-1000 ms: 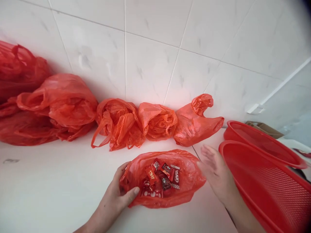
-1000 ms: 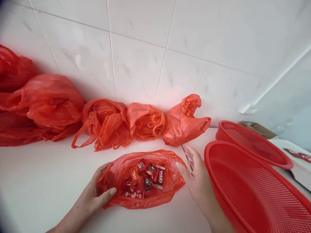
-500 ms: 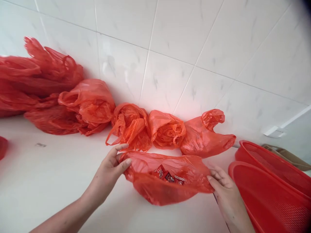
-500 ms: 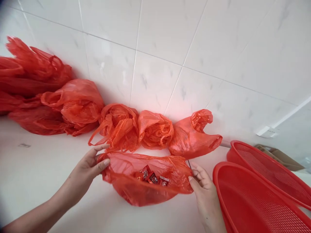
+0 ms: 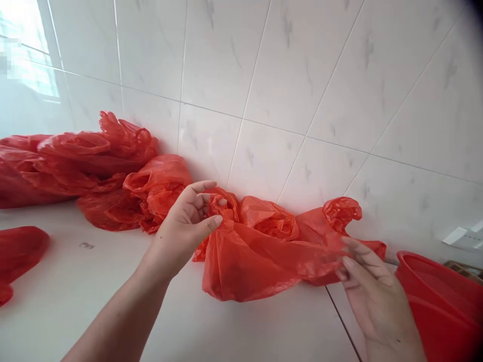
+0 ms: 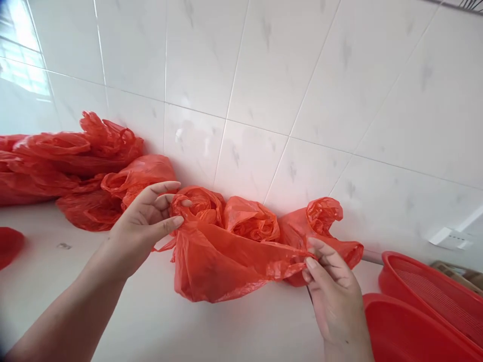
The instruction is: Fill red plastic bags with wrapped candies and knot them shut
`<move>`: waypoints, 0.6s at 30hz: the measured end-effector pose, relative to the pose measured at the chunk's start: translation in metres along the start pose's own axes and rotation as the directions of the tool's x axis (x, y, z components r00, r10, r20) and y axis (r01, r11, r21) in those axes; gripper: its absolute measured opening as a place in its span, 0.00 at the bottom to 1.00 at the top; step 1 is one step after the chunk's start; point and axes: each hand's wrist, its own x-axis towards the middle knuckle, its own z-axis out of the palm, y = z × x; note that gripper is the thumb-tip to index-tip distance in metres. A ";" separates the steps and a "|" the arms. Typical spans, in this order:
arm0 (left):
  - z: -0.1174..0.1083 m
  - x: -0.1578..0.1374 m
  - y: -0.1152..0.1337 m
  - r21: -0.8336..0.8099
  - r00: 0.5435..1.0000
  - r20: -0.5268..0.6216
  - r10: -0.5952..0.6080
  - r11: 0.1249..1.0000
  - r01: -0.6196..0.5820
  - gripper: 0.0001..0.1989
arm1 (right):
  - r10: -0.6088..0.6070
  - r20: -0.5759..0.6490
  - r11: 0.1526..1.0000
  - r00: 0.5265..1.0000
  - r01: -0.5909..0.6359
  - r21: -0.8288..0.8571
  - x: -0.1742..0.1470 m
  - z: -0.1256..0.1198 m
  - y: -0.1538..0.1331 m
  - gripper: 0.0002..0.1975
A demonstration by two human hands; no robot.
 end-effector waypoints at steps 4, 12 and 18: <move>0.004 0.002 0.005 0.154 0.986 -0.032 0.162 0.976 -0.155 0.23 | -0.157 -0.007 0.977 0.988 0.154 -0.151 0.009 0.010 -0.006 0.22; -0.016 0.009 -0.004 0.663 0.966 -0.129 0.225 0.744 -0.085 0.10 | -0.302 -0.253 0.797 0.919 0.097 -0.596 0.010 0.004 -0.015 0.15; -0.006 0.006 -0.008 0.579 0.980 -0.080 0.182 0.809 -0.103 0.13 | -0.129 -0.144 0.974 0.981 0.097 -0.206 0.008 -0.010 -0.025 0.15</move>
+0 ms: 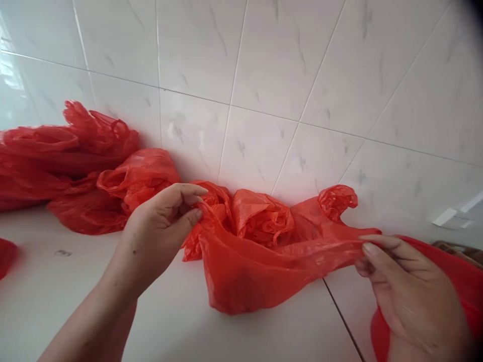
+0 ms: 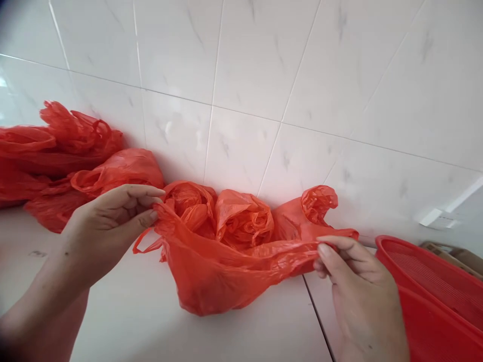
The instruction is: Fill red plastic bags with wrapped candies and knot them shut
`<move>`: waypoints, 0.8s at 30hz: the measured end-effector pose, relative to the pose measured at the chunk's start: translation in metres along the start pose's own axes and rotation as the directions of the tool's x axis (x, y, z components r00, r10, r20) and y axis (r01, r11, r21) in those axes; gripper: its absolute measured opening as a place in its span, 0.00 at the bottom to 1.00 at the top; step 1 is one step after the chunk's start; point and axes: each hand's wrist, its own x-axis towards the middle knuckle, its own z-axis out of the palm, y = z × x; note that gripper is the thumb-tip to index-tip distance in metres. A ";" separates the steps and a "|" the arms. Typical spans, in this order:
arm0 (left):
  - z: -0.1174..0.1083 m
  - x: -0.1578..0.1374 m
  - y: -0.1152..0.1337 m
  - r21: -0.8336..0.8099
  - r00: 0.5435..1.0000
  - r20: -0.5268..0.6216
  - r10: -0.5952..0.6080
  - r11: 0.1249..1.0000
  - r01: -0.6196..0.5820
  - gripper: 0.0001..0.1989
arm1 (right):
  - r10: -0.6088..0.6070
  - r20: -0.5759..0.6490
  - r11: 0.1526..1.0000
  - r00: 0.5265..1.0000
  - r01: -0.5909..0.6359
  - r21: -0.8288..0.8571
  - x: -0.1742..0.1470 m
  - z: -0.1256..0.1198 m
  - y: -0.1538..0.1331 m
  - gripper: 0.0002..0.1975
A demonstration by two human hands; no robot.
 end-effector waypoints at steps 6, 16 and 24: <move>0.010 -0.005 0.008 0.031 0.999 0.011 -0.039 0.999 0.039 0.12 | 0.029 0.108 0.979 0.994 -0.050 0.198 -0.001 -0.001 -0.003 0.14; 0.018 -0.005 0.005 0.061 0.985 0.113 -0.132 0.990 0.125 0.12 | 0.127 0.553 0.979 0.824 -0.192 0.062 -0.003 0.033 0.024 0.36; 0.018 0.000 0.014 -0.388 0.973 -0.033 -0.228 0.900 0.198 0.07 | 0.198 0.386 0.710 0.901 -0.404 0.578 -0.001 0.035 0.026 0.08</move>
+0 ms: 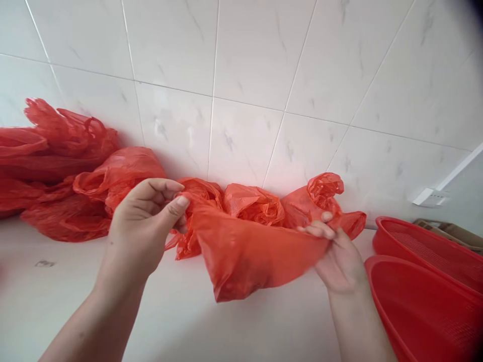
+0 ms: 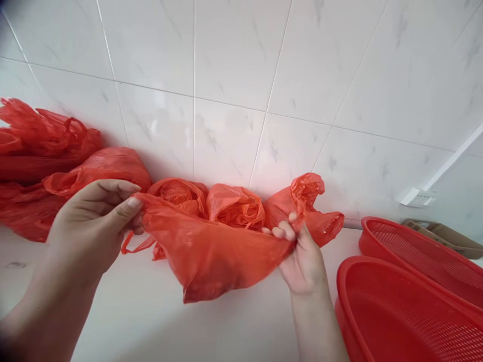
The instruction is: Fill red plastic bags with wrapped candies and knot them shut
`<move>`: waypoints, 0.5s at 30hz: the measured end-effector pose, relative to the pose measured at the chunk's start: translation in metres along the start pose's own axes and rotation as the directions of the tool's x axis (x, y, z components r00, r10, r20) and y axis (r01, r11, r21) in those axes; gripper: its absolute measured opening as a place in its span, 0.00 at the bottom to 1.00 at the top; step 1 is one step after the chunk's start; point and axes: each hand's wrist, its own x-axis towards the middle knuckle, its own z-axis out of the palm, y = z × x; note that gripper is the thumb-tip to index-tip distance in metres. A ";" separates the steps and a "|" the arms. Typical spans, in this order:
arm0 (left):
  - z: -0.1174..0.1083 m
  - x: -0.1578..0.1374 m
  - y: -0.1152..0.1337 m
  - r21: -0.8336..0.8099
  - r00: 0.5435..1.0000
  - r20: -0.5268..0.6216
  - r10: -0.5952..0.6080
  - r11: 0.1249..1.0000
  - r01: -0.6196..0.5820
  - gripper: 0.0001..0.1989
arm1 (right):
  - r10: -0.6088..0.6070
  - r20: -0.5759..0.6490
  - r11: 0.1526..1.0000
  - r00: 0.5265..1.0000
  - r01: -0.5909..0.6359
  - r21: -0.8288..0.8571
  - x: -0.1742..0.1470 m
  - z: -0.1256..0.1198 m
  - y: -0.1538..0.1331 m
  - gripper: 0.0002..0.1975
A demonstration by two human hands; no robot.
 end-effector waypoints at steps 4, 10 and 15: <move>0.003 0.002 -0.006 -0.283 0.994 0.082 -0.078 0.954 0.098 0.07 | 0.030 -0.021 0.999 0.999 -0.030 0.018 -0.007 0.006 -0.010 0.08; -0.006 0.000 -0.029 0.339 0.840 0.510 -0.186 0.941 0.002 0.29 | -0.062 -0.174 0.985 0.983 0.033 -0.168 -0.004 0.017 0.008 0.11; -0.005 0.000 -0.057 0.457 0.662 0.658 -0.359 0.889 0.029 0.27 | -0.069 -0.212 0.997 0.975 0.059 -0.053 -0.001 0.013 0.005 0.10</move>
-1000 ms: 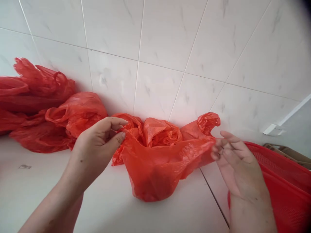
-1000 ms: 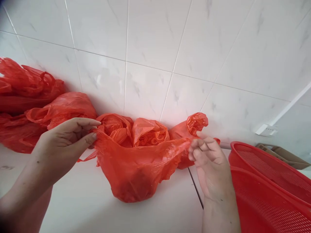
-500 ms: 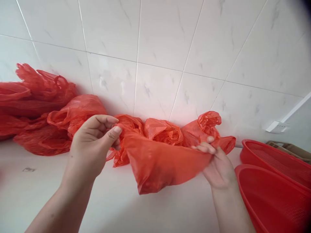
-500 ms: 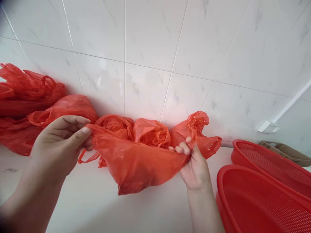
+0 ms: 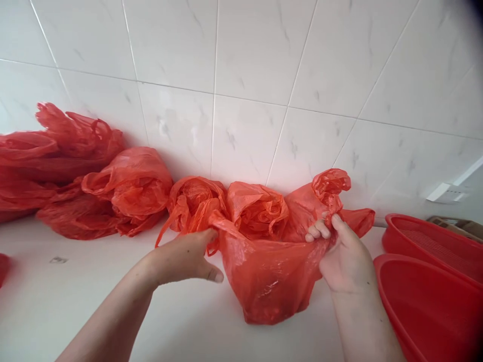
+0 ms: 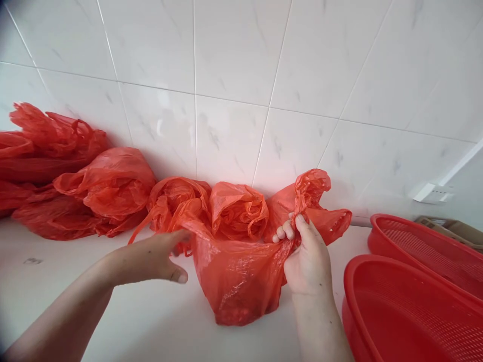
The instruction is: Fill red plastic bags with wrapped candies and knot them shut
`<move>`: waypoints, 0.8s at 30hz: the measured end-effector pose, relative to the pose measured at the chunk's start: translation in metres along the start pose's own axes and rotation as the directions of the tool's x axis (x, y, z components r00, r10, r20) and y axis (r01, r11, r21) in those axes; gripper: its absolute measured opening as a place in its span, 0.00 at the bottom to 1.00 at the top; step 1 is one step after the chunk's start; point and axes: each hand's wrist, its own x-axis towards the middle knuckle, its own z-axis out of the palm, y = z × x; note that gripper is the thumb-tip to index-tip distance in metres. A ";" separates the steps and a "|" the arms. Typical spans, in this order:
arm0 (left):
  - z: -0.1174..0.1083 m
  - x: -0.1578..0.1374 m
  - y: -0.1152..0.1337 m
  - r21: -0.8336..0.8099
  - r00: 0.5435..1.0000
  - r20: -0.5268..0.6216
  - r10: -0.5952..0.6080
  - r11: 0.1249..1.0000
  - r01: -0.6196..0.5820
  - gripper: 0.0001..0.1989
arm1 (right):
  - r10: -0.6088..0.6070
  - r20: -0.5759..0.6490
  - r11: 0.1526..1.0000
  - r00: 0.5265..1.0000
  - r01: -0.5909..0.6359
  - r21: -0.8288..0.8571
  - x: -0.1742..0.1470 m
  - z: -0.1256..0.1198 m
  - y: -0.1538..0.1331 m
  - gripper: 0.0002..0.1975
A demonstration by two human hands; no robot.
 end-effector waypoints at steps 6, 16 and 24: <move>0.074 0.011 -0.001 -0.654 0.956 0.259 0.139 0.753 0.068 0.20 | -0.012 0.014 0.980 1.000 0.009 0.199 -0.002 0.000 -0.004 0.06; 0.097 0.037 0.015 -0.952 0.866 -0.198 -0.460 0.302 -0.057 0.09 | 0.246 0.573 0.903 0.781 0.030 -0.428 0.008 -0.025 0.004 0.45; 0.101 0.041 0.000 -0.994 0.822 -0.010 -0.570 0.096 0.055 0.11 | 0.287 0.427 0.946 0.858 -0.325 0.018 0.015 -0.016 0.067 0.11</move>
